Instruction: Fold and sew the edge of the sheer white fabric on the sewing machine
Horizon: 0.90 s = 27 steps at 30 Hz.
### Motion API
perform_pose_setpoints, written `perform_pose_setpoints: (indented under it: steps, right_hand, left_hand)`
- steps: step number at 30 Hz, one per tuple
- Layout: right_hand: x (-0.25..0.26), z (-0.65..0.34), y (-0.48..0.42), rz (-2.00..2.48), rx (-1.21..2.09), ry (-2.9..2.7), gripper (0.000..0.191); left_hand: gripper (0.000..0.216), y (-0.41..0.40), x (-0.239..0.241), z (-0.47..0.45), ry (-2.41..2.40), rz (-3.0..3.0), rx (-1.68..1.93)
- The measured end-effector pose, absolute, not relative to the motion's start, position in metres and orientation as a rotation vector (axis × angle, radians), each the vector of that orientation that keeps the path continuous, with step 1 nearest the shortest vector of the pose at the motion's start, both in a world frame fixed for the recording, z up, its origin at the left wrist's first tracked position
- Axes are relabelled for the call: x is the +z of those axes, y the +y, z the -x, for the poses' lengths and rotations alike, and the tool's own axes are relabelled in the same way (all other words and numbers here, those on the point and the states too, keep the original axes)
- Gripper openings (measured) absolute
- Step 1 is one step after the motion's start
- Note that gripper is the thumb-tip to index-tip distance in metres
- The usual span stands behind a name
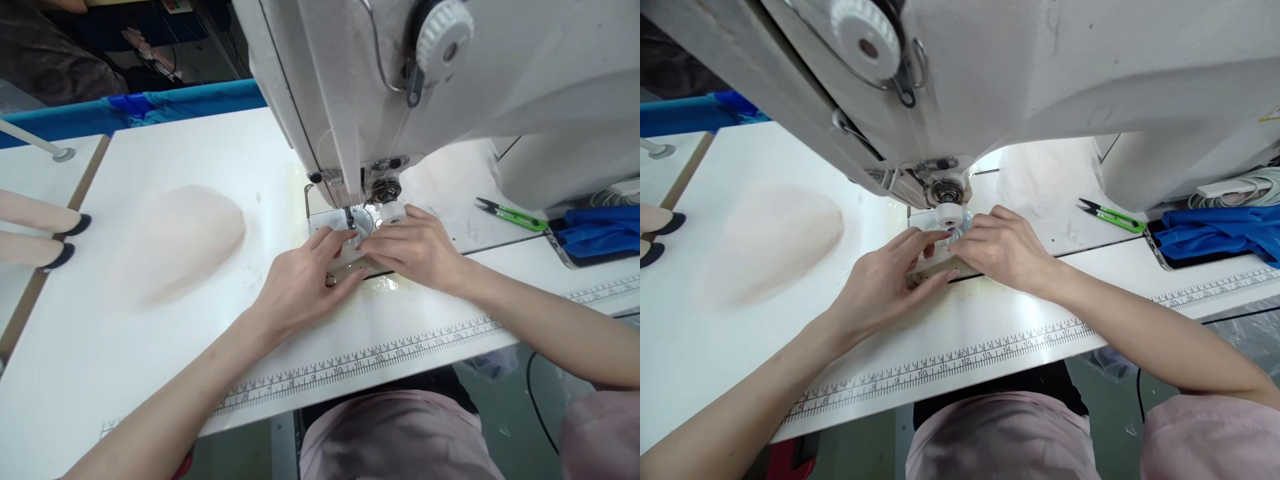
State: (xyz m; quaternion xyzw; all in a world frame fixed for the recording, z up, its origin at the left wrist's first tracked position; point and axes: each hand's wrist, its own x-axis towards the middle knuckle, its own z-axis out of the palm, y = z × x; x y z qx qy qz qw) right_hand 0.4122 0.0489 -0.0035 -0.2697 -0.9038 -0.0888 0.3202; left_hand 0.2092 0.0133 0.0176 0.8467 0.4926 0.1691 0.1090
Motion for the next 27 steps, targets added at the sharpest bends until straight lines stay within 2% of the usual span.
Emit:
perform_pose_setpoints:
  steps: [2,5,11,15,20,27]
  right_hand:
    - [-0.006,-0.411,0.050,0.765,-0.181,-2.343,0.024]
    - [-0.009,-0.409,0.052,0.831,-0.121,-2.295,0.025]
    - [-0.008,-0.409,0.051,0.858,-0.094,-2.308,0.024]
    - [-0.005,-0.412,0.045,0.799,-0.193,-2.397,0.020]
    - [-0.002,-0.414,0.037,0.691,-0.371,-2.474,0.024]
    - [0.000,-0.414,0.036,0.670,-0.385,-2.496,0.025]
  left_hand:
    - [0.036,0.015,0.017,-0.208,1.487,-2.533,0.443]
    - [0.025,0.021,0.015,-0.204,1.427,-2.490,0.479]
    - [0.028,0.031,0.019,-0.198,1.301,-2.412,0.492]
    - [0.027,0.025,0.016,-0.197,1.295,-2.766,0.495]
    - [0.023,0.009,0.010,-0.202,1.220,-3.200,0.490]
    - [0.032,0.000,0.007,-0.199,1.128,-3.162,0.486]
